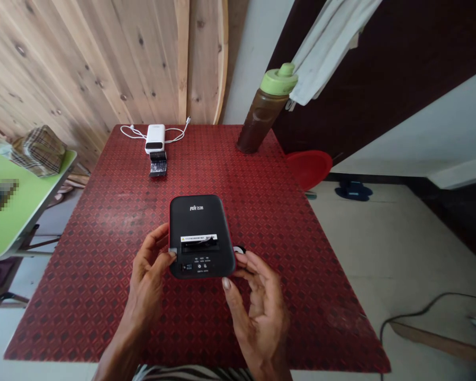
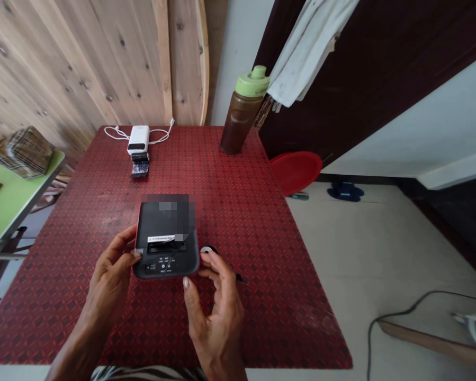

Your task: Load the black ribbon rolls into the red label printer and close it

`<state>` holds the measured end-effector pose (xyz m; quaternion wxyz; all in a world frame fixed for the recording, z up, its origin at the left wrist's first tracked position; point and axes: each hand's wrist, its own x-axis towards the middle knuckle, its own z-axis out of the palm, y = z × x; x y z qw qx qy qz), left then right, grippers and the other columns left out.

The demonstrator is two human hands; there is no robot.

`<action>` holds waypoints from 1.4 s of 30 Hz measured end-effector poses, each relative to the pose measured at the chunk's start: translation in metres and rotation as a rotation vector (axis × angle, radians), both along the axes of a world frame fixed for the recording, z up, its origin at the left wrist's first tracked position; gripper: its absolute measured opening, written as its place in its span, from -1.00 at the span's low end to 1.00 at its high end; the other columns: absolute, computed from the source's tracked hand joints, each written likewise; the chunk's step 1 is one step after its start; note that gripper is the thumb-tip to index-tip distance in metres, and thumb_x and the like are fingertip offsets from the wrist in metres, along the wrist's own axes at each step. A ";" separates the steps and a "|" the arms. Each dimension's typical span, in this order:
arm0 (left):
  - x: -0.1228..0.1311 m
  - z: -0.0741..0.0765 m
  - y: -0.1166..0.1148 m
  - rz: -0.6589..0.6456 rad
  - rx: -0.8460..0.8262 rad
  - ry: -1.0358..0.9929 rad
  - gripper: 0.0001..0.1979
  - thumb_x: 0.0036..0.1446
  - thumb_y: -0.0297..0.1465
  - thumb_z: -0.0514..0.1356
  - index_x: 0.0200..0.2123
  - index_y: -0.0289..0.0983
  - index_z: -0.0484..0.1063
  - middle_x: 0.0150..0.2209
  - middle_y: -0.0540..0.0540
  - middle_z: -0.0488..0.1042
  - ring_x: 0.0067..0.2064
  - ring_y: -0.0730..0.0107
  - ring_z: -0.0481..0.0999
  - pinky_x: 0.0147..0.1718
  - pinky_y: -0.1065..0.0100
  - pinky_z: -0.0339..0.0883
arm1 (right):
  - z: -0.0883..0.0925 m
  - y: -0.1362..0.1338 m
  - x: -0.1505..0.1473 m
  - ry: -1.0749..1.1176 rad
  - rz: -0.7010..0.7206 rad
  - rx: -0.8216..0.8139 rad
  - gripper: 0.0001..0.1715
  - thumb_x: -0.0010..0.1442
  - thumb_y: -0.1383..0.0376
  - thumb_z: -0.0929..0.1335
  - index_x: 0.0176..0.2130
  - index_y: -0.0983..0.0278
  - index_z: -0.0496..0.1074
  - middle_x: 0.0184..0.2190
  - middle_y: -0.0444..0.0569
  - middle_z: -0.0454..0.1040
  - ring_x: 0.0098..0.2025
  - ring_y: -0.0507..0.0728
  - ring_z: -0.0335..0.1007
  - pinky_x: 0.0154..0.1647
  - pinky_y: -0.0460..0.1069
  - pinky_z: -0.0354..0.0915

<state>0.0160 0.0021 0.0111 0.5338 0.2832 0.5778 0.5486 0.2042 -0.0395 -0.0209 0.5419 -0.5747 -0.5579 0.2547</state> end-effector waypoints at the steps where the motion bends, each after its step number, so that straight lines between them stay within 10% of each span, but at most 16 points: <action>1: 0.000 0.001 0.000 0.002 -0.003 0.002 -0.48 0.19 -0.28 0.39 0.22 -0.15 0.56 0.20 -0.17 0.66 0.30 -0.03 0.58 0.25 0.04 0.40 | -0.001 0.000 0.000 0.017 0.004 -0.003 -0.44 0.43 0.28 0.46 0.35 0.16 0.37 0.14 0.18 0.64 0.02 0.20 0.73 0.00 0.08 0.70; 19: -0.003 -0.007 -0.005 -0.081 0.065 0.045 -0.50 0.35 -0.24 0.32 0.32 -0.13 0.49 0.32 -0.19 0.58 0.28 -0.03 0.59 0.27 -0.01 0.42 | 0.010 0.008 0.014 -0.071 0.059 -0.020 -0.61 0.49 0.22 0.41 0.25 0.16 0.46 0.04 0.11 0.71 -0.09 0.15 0.76 -0.06 0.04 0.69; 29: -0.009 -0.018 -0.007 -0.188 0.226 0.195 -0.38 0.43 -0.04 0.23 0.44 -0.11 0.34 0.43 -0.24 0.43 0.40 -0.13 0.46 0.33 -0.09 0.37 | 0.062 0.096 0.020 -0.660 0.414 0.341 -0.72 0.47 0.52 0.38 0.06 0.25 0.58 -0.06 0.05 0.73 -0.02 0.20 0.66 0.09 0.13 0.59; 36: -0.008 -0.046 -0.013 -0.279 0.437 0.483 -0.13 0.38 0.10 0.24 0.60 -0.02 0.03 0.52 -0.26 0.17 0.51 -0.27 0.18 0.47 -0.37 0.05 | 0.073 0.138 -0.026 -1.074 0.760 -0.148 -0.72 0.49 0.52 0.32 0.01 0.31 0.60 0.10 0.19 0.67 0.18 0.32 0.58 0.25 0.21 0.46; 42: -0.007 -0.042 -0.010 -0.309 0.460 0.614 -0.08 0.38 0.03 0.29 0.62 0.02 -0.08 0.51 -0.26 0.15 0.50 -0.19 0.17 0.47 -0.35 0.10 | 0.068 0.150 -0.033 -1.095 0.850 -0.194 -0.68 0.50 0.51 0.29 0.07 0.29 0.57 0.03 0.13 0.68 0.04 0.26 0.64 0.06 0.11 0.47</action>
